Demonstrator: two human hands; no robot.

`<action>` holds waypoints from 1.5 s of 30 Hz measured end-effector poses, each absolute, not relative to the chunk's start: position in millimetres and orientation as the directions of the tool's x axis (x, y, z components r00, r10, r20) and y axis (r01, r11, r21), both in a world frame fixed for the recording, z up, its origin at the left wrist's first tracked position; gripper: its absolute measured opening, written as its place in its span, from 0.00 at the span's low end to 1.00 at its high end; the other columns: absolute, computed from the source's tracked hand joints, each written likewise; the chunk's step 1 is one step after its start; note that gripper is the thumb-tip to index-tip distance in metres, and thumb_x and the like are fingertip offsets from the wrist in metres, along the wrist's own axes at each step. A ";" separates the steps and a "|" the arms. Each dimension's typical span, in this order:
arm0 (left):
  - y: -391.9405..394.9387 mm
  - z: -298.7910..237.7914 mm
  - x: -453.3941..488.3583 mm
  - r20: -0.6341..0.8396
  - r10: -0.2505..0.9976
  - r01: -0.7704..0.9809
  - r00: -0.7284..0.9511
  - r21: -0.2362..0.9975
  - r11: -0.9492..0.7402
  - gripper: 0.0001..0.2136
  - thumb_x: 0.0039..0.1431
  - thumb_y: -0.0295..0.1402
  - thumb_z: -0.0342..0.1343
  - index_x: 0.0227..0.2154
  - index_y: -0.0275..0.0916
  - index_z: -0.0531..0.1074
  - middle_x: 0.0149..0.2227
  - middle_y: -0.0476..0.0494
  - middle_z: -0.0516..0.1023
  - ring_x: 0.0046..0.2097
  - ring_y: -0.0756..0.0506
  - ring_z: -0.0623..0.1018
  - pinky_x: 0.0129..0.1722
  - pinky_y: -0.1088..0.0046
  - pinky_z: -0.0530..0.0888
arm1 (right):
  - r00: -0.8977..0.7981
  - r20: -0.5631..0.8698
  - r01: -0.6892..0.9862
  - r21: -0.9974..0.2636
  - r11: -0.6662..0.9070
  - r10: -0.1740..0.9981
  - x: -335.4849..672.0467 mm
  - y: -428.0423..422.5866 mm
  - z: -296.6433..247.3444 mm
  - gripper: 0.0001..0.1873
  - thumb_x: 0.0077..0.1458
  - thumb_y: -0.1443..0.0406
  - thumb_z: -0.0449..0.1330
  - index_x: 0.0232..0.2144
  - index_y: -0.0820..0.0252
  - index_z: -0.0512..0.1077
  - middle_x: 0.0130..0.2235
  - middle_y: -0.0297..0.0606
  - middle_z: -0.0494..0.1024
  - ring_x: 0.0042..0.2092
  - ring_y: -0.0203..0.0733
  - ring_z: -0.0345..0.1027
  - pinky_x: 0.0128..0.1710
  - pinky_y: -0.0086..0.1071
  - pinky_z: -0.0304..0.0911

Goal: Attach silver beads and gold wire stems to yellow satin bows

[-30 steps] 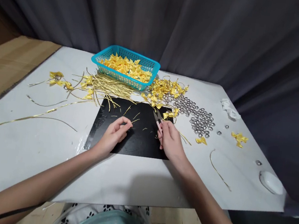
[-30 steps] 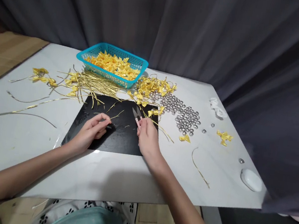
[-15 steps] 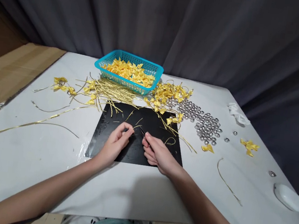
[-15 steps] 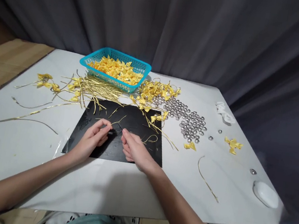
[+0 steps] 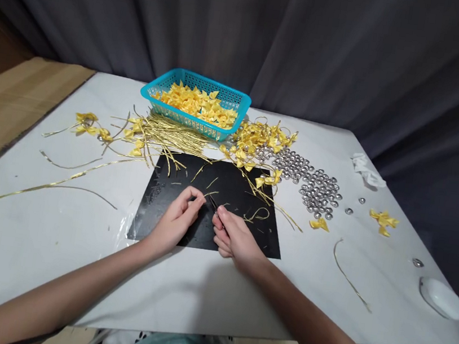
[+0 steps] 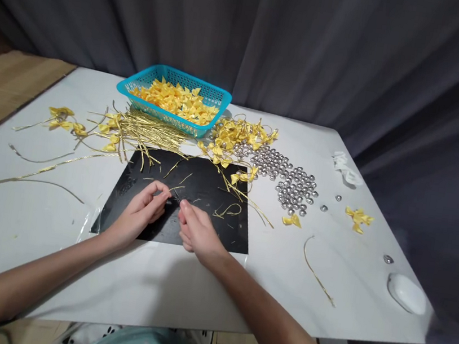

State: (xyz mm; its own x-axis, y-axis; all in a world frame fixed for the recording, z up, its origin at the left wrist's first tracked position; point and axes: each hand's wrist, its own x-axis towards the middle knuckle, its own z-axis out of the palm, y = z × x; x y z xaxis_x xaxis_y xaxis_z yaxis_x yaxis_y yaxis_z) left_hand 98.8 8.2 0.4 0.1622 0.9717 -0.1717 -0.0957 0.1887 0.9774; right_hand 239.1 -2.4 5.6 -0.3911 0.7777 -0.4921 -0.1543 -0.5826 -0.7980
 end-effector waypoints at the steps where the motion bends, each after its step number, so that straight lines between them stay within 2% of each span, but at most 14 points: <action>1: 7.9 0.0 98.7 -0.169 0.971 -0.087 0.169 0.979 0.186 0.13 0.56 0.45 0.52 0.29 0.41 0.61 0.16 0.60 0.49 0.18 0.53 0.50 0.17 0.75 0.47 | -0.394 -0.489 -0.160 -0.798 -0.582 0.778 239.2 -2.1 5.7 0.26 0.49 0.43 0.54 0.23 0.58 0.53 0.12 0.18 0.45 0.14 0.24 0.32 0.12 0.19 0.31; 9: 5.3 -3.3 98.5 -0.117 0.970 0.010 0.212 0.993 0.118 0.10 0.59 0.41 0.50 0.29 0.41 0.62 0.18 0.58 0.53 0.20 0.52 0.53 0.19 0.74 0.49 | -0.408 -0.482 -0.182 -0.789 -0.587 0.775 240.0 -1.3 5.0 0.25 0.50 0.44 0.54 0.23 0.58 0.54 0.12 0.18 0.46 0.14 0.24 0.33 0.12 0.19 0.32; 17: 4.5 -2.1 97.1 -0.115 0.965 0.069 0.237 0.992 0.101 0.09 0.60 0.40 0.48 0.29 0.41 0.61 0.18 0.58 0.53 0.20 0.52 0.53 0.19 0.75 0.50 | -0.421 -0.467 -0.200 -0.788 -0.582 0.777 240.3 -1.7 3.7 0.25 0.49 0.44 0.55 0.23 0.58 0.54 0.13 0.19 0.45 0.14 0.24 0.32 0.12 0.19 0.31; 23: 4.5 -2.5 97.1 -0.124 0.965 0.073 0.232 0.991 0.110 0.10 0.59 0.41 0.49 0.28 0.41 0.62 0.18 0.58 0.53 0.20 0.52 0.53 0.19 0.76 0.50 | -0.405 -0.466 -0.175 -0.805 -0.567 0.786 239.7 -1.7 2.7 0.24 0.51 0.46 0.54 0.22 0.57 0.53 0.14 0.19 0.44 0.15 0.24 0.32 0.13 0.21 0.30; 25: 4.5 -2.6 97.1 -0.126 0.965 0.077 0.231 0.991 0.111 0.10 0.59 0.41 0.49 0.28 0.41 0.62 0.18 0.58 0.52 0.20 0.52 0.53 0.20 0.76 0.50 | -0.354 -0.450 -0.138 -0.842 -0.522 0.820 242.3 0.3 1.8 0.24 0.52 0.45 0.53 0.23 0.57 0.53 0.14 0.19 0.43 0.15 0.25 0.32 0.14 0.22 0.32; 27: 4.3 -2.9 97.0 -0.124 0.965 0.072 0.232 0.991 0.110 0.09 0.59 0.40 0.49 0.29 0.41 0.62 0.18 0.58 0.52 0.20 0.52 0.52 0.20 0.76 0.50 | -0.219 -0.368 0.001 -0.926 -0.377 0.904 247.9 3.9 0.9 0.23 0.53 0.46 0.52 0.22 0.58 0.54 0.15 0.22 0.46 0.16 0.26 0.37 0.16 0.23 0.37; 29: 3.8 -3.1 96.7 -0.127 0.964 0.069 0.236 0.991 0.114 0.09 0.60 0.40 0.48 0.29 0.41 0.62 0.18 0.59 0.52 0.20 0.52 0.52 0.20 0.76 0.49 | -0.067 -0.202 0.310 -0.935 -0.172 0.977 255.7 8.3 0.7 0.22 0.53 0.50 0.54 0.20 0.59 0.56 0.17 0.26 0.53 0.19 0.28 0.46 0.20 0.24 0.45; 31: 3.4 -3.1 96.3 -0.139 0.961 0.076 0.240 0.989 0.125 0.09 0.60 0.41 0.48 0.29 0.41 0.62 0.18 0.58 0.52 0.20 0.52 0.52 0.20 0.76 0.49 | 0.007 0.012 0.628 -0.778 0.005 1.000 263.0 12.2 1.6 0.17 0.52 0.54 0.57 0.22 0.60 0.61 0.22 0.33 0.64 0.26 0.34 0.57 0.27 0.28 0.53; 33: 3.1 -3.1 96.1 -0.146 0.958 0.090 0.249 0.988 0.127 0.10 0.60 0.41 0.48 0.29 0.41 0.62 0.18 0.58 0.53 0.21 0.52 0.53 0.20 0.76 0.50 | -0.021 0.204 0.763 -0.630 0.147 0.979 267.3 14.4 3.2 0.11 0.52 0.58 0.58 0.28 0.60 0.67 0.32 0.40 0.72 0.37 0.43 0.63 0.35 0.34 0.59; 35: 2.8 -3.4 95.8 -0.139 0.957 0.102 0.253 0.988 0.117 0.10 0.60 0.41 0.48 0.29 0.41 0.62 0.19 0.57 0.54 0.22 0.52 0.54 0.21 0.76 0.51 | -0.112 0.300 0.701 -0.652 0.290 0.947 267.2 14.1 4.9 0.10 0.53 0.59 0.58 0.35 0.59 0.70 0.39 0.43 0.72 0.41 0.44 0.63 0.40 0.36 0.60; 37: 2.3 -3.9 95.4 -0.116 0.956 0.110 0.268 0.990 0.089 0.10 0.60 0.41 0.48 0.29 0.41 0.62 0.20 0.57 0.56 0.23 0.51 0.55 0.22 0.76 0.52 | -0.200 0.249 0.529 -0.787 0.318 0.948 263.3 11.8 5.7 0.11 0.54 0.59 0.57 0.37 0.59 0.71 0.38 0.41 0.72 0.35 0.38 0.64 0.33 0.31 0.62; 39: 1.7 -4.4 94.7 -0.091 0.952 0.126 0.292 0.990 0.056 0.10 0.61 0.40 0.48 0.29 0.40 0.62 0.20 0.56 0.57 0.23 0.51 0.56 0.24 0.75 0.53 | -0.234 0.115 0.378 -0.904 0.200 0.965 258.0 8.5 5.5 0.11 0.54 0.59 0.57 0.35 0.60 0.72 0.32 0.37 0.71 0.27 0.32 0.61 0.25 0.27 0.58; 41: 1.3 -4.8 93.5 -0.072 0.947 0.158 0.314 0.987 0.023 0.10 0.61 0.40 0.47 0.29 0.40 0.63 0.21 0.56 0.57 0.24 0.51 0.57 0.24 0.75 0.54 | -0.221 -0.002 0.292 -0.954 0.064 0.975 253.8 6.0 5.0 0.11 0.53 0.58 0.57 0.32 0.61 0.71 0.26 0.34 0.68 0.23 0.30 0.58 0.21 0.25 0.54; 45: 2.1 -4.6 91.2 -0.043 0.945 0.232 0.323 0.972 -0.035 0.10 0.62 0.40 0.47 0.30 0.39 0.64 0.21 0.56 0.55 0.24 0.51 0.57 0.25 0.75 0.55 | -0.193 -0.071 0.212 -0.977 -0.029 0.979 251.8 4.6 5.2 0.11 0.52 0.58 0.58 0.31 0.61 0.71 0.21 0.29 0.63 0.19 0.27 0.54 0.18 0.25 0.51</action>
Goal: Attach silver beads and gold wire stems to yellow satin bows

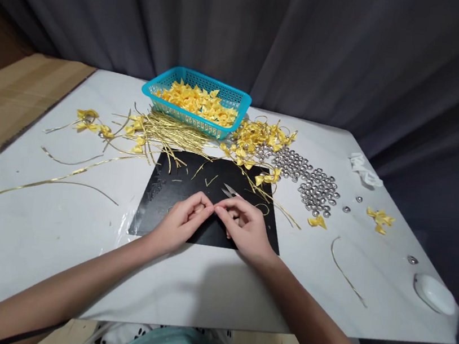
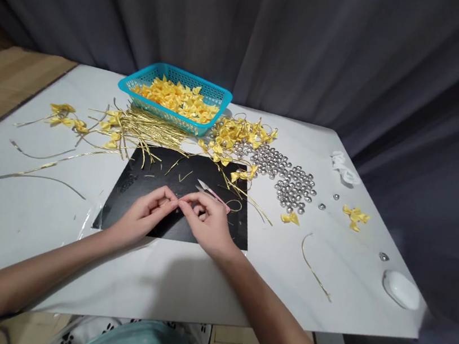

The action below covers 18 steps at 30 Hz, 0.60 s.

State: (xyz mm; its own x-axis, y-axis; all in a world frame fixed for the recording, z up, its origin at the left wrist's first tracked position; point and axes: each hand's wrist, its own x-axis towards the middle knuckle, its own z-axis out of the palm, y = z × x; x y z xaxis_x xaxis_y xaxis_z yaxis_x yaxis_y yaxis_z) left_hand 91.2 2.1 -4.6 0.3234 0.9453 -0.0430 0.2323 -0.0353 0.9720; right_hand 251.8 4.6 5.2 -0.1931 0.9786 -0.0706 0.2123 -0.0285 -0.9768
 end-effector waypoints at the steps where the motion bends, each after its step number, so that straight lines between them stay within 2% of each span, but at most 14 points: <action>1: 2.4 -4.2 90.9 -0.035 0.945 0.243 0.326 0.969 -0.048 0.11 0.62 0.40 0.46 0.30 0.39 0.65 0.21 0.56 0.55 0.24 0.51 0.57 0.25 0.75 0.55 | -0.195 -0.083 0.187 -0.981 -0.046 0.977 251.9 4.6 5.2 0.12 0.51 0.58 0.59 0.32 0.62 0.71 0.21 0.29 0.65 0.18 0.27 0.54 0.18 0.25 0.52; 4: 2.7 -2.2 91.0 -0.019 0.940 0.273 0.340 0.959 -0.079 0.11 0.61 0.40 0.47 0.30 0.38 0.66 0.20 0.57 0.55 0.24 0.52 0.58 0.25 0.76 0.55 | -0.201 -0.131 0.107 -0.988 -0.111 0.971 251.0 3.8 4.2 0.14 0.49 0.56 0.60 0.32 0.62 0.71 0.19 0.28 0.66 0.16 0.26 0.54 0.17 0.24 0.53; 8: 3.1 1.8 91.0 -0.029 0.936 0.319 0.350 0.944 -0.090 0.12 0.61 0.40 0.47 0.32 0.37 0.70 0.19 0.56 0.57 0.23 0.52 0.58 0.24 0.76 0.55 | -0.151 -0.104 0.078 -0.993 -0.094 0.983 250.8 3.6 2.6 0.15 0.49 0.55 0.60 0.29 0.62 0.69 0.15 0.25 0.62 0.15 0.25 0.53 0.15 0.21 0.50; 10: 5.6 3.8 88.7 -0.024 0.934 0.342 0.356 0.934 -0.106 0.13 0.60 0.40 0.47 0.32 0.37 0.72 0.21 0.54 0.65 0.24 0.52 0.62 0.25 0.76 0.57 | -0.046 -0.080 0.062 -0.995 -0.077 0.996 256.0 7.9 3.1 0.16 0.48 0.54 0.61 0.29 0.62 0.69 0.16 0.25 0.62 0.15 0.26 0.53 0.15 0.21 0.50; 13: 13.1 7.1 81.4 -0.010 0.923 0.406 0.386 0.900 -0.160 0.14 0.61 0.39 0.46 0.33 0.38 0.73 0.30 0.48 0.76 0.29 0.49 0.70 0.29 0.75 0.62 | 0.203 -0.025 0.076 -0.996 -0.041 0.979 273.9 21.8 3.6 0.18 0.46 0.53 0.61 0.31 0.62 0.68 0.15 0.24 0.61 0.16 0.27 0.53 0.16 0.22 0.52; 18: 26.0 16.0 66.9 -0.108 0.881 0.566 0.461 0.800 -0.198 0.16 0.62 0.42 0.44 0.31 0.40 0.74 0.29 0.48 0.78 0.31 0.47 0.75 0.31 0.74 0.64 | 0.430 0.117 0.193 -0.981 0.035 0.895 311.3 47.0 0.1 0.20 0.47 0.51 0.60 0.31 0.63 0.67 0.16 0.25 0.60 0.16 0.27 0.50 0.14 0.23 0.48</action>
State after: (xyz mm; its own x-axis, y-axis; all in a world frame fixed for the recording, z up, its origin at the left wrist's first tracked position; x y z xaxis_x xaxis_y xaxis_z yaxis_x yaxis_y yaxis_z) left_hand 66.9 26.0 16.0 0.4612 0.8807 -0.1077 0.5657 -0.1984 0.8004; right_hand 311.3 47.0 0.1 0.4302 0.8952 0.1166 0.1925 0.0352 -0.9807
